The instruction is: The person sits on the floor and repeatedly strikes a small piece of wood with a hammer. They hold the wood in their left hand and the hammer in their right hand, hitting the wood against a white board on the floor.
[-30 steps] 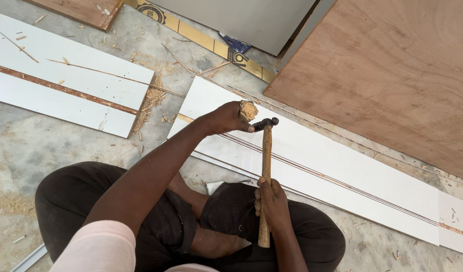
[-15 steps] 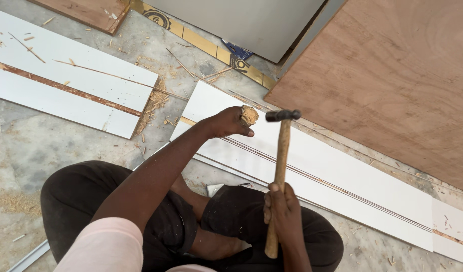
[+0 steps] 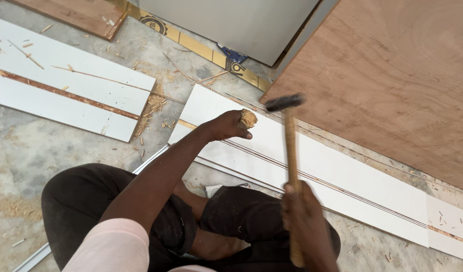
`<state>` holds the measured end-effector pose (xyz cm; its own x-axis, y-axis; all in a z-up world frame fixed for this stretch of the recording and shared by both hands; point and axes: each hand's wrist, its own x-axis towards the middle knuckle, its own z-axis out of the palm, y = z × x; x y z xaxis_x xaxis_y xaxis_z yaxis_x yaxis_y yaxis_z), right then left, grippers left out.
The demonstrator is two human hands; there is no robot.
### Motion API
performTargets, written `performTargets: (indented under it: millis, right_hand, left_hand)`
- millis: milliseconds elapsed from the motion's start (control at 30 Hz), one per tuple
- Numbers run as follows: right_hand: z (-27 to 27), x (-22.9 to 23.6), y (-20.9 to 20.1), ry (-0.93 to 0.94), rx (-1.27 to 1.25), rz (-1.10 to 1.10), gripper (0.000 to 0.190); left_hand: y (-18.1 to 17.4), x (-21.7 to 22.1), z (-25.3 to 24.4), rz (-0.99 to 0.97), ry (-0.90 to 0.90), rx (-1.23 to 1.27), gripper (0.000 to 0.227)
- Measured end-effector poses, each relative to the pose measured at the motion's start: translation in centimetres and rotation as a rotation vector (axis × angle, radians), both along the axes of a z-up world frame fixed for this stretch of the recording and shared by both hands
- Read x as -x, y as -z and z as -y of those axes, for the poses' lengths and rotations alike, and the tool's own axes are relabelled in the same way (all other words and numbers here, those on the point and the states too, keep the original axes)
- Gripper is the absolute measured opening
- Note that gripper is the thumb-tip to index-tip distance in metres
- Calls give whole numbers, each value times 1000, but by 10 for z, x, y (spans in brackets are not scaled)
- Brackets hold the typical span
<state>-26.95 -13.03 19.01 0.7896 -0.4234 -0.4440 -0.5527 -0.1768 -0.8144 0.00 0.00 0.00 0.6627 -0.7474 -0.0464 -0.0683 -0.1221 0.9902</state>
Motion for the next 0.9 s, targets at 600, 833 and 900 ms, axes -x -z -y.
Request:
performTargets:
  millis: [600, 833, 900]
  right_hand:
    - [19, 17, -13, 29, 160, 308, 37]
    - [-7, 3, 59, -116, 102, 211, 28]
    - [-8, 2, 65, -95, 100, -23, 29]
  left_hand:
    - [8, 3, -1, 22, -37, -40, 60]
    - [1, 7, -7, 38, -27, -62, 58]
    - [5, 6, -5, 74, -22, -40, 58]
